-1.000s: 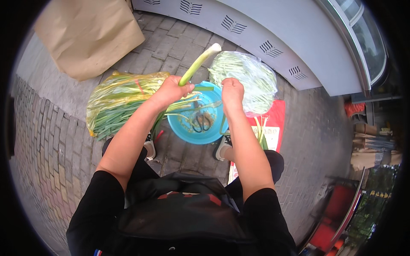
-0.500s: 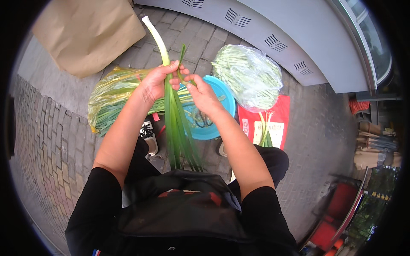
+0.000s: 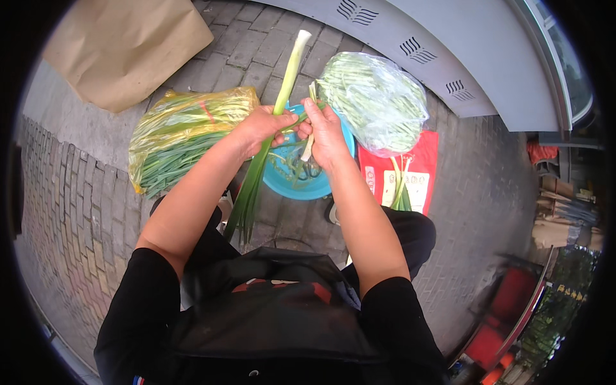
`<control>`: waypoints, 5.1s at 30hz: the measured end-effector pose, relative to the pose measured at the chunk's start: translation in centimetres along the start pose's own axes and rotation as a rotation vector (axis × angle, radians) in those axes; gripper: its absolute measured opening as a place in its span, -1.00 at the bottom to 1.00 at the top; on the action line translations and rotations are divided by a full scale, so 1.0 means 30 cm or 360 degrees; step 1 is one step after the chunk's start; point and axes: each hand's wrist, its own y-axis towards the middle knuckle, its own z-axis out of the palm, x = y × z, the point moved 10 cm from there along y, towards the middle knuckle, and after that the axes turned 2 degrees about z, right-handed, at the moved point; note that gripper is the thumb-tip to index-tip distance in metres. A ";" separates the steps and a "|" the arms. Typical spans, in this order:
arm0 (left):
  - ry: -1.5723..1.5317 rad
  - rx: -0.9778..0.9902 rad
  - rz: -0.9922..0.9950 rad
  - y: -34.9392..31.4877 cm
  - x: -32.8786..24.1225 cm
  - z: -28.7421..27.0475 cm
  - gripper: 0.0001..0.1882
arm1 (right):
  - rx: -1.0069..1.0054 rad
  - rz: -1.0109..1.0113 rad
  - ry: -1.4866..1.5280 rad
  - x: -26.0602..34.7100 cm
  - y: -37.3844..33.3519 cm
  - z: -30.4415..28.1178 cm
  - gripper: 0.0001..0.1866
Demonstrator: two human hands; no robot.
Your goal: The person unties a plastic bag of green onions, uses scissors to trim the root ends over a blue basin, and places the trimmed onions on a red paper bag. The person also handles a second bag of green onions and continues trimming.
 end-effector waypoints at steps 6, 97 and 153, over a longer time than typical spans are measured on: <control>0.0000 -0.0092 0.0172 0.023 -0.069 -0.029 -0.65 | -0.0604 -0.0071 -0.1357 0.029 0.084 -0.320 -0.63; -0.0165 0.0211 0.0715 -0.233 -0.214 -0.086 -0.81 | 0.0015 -0.0554 -0.1132 0.372 -0.201 0.208 -0.80; -0.1017 -0.0211 0.0706 -0.035 -0.291 -0.407 -0.82 | 0.0230 -0.0515 -0.1852 0.098 -0.010 0.195 -0.48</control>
